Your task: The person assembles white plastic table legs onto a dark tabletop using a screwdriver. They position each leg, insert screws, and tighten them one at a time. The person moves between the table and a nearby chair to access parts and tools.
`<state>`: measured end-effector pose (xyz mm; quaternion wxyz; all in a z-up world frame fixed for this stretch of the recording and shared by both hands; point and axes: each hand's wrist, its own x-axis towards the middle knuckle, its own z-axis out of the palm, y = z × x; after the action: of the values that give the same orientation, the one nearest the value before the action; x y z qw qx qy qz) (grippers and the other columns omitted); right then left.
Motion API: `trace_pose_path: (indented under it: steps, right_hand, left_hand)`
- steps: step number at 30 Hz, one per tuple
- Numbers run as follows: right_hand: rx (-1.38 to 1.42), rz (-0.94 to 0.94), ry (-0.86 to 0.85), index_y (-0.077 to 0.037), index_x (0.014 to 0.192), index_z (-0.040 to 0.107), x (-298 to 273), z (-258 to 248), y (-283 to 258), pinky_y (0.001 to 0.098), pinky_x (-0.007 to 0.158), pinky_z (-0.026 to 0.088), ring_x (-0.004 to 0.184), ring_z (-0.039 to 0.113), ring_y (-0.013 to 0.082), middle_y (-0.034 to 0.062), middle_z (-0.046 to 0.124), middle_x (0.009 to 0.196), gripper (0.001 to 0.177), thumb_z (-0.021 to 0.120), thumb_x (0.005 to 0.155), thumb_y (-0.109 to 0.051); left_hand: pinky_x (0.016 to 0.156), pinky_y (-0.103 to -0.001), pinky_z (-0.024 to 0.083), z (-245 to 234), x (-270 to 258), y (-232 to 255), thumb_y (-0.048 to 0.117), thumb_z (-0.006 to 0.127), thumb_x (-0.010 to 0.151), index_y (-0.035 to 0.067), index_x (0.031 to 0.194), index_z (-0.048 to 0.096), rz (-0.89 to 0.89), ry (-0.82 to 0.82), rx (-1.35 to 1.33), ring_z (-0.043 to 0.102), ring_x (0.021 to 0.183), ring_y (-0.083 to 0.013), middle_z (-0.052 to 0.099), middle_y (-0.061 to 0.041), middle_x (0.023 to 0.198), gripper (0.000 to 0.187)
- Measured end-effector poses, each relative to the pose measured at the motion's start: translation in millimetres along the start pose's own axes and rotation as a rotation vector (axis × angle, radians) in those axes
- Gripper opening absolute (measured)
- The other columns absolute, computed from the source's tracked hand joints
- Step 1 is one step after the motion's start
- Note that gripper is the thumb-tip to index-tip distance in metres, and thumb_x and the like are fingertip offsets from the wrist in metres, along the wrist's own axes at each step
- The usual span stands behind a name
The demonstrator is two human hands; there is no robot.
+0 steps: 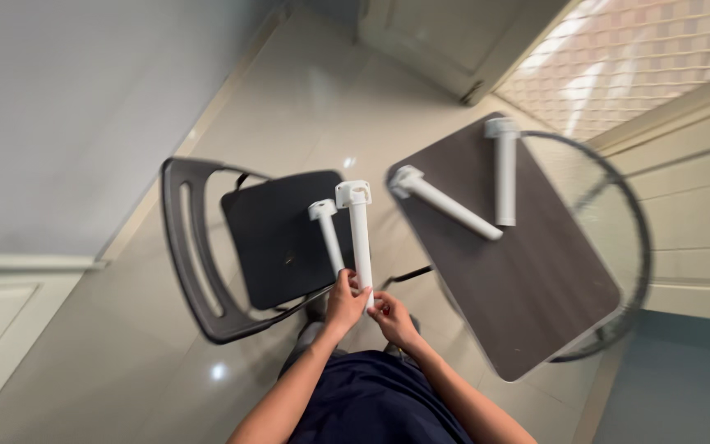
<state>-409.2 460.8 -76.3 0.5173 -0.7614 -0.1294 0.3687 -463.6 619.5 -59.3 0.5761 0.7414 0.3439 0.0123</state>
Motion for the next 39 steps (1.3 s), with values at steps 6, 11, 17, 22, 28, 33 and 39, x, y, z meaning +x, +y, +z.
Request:
trace_pose_path:
  steps: [6,11,17,22,28,33,39]
  right_hand:
    - [-0.284,0.185,0.006,-0.009,0.120,0.071,28.6,71.5,8.5,0.0320,0.065,0.052,0.070,0.064,0.0135,0.0057,0.071,0.078,0.031,0.075,0.090,-0.017]
    - [-0.429,0.314,-0.046,-0.009,0.119,0.073,62.0,98.5,28.5,0.0342,0.070,0.054,0.074,0.068,0.0171,0.0101,0.075,0.084,0.031,0.076,0.089,-0.017]
    - [-0.367,0.342,-0.045,-0.006,0.120,0.071,115.7,105.6,75.5,0.0329,0.070,0.056,0.076,0.073,0.0140,0.0095,0.078,0.086,0.031,0.072,0.091,-0.017]
    - [-0.405,0.416,-0.045,-0.006,0.123,0.072,154.0,113.9,90.5,0.0338,0.072,0.055,0.077,0.072,0.0183,0.0120,0.078,0.088,0.035,0.072,0.090,-0.019]
    - [-0.489,0.426,0.163,-0.008,0.122,0.070,168.0,120.4,63.5,0.0393,0.081,0.056,0.089,0.073,0.0265,0.0115,0.075,0.097,0.042,0.077,0.085,-0.027]
    - [-0.680,0.594,0.166,-0.008,0.127,0.059,169.3,120.4,65.6,0.0466,0.077,0.055,0.088,0.071,0.0347,0.0149,0.069,0.099,0.059,0.082,0.079,-0.032]
    - [-0.661,0.588,0.197,-0.011,0.123,0.065,170.9,122.4,95.4,0.0471,0.082,0.055,0.089,0.073,0.0363,0.0135,0.077,0.093,0.039,0.074,0.090,-0.029]
  left_hand:
    - [0.073,-0.048,0.055,-22.4,20.6,-93.5,0.021,0.086,0.077,0.001,0.119,0.053,0.015,0.168,0.084,0.070,0.086,-0.0392,0.071,-0.019,0.093,0.057]
    - [0.074,-0.045,0.059,-15.7,49.8,-145.2,0.021,0.085,0.079,-0.001,0.112,0.056,-0.238,0.155,-0.048,0.075,0.086,-0.0358,0.075,-0.019,0.093,0.049]
    - [0.080,-0.047,0.058,-1.7,102.1,-169.2,0.017,0.081,0.083,-0.003,0.112,0.056,-0.359,0.107,0.008,0.072,0.097,-0.0416,0.071,-0.025,0.104,0.043]
    - [0.087,-0.050,0.055,3.1,146.3,-180.3,0.014,0.081,0.082,-0.004,0.114,0.056,-0.331,0.118,0.119,0.067,0.105,-0.0475,0.069,-0.030,0.110,0.044]
    - [0.087,-0.048,0.057,-2.8,174.9,-179.1,0.011,0.073,0.089,-0.003,0.126,0.047,-0.358,0.054,0.229,0.067,0.106,-0.0464,0.062,-0.029,0.115,0.047]
    - [0.079,-0.040,0.064,-1.5,190.4,-185.2,0.010,0.065,0.093,-0.003,0.126,0.043,-0.431,-0.034,0.217,0.071,0.101,-0.0407,0.059,-0.027,0.119,0.041]
    - [0.082,-0.041,0.063,7.5,193.5,-197.8,0.012,0.068,0.093,-0.002,0.120,0.046,-0.391,-0.029,0.251,0.071,0.102,-0.0398,0.062,-0.026,0.116,0.038]
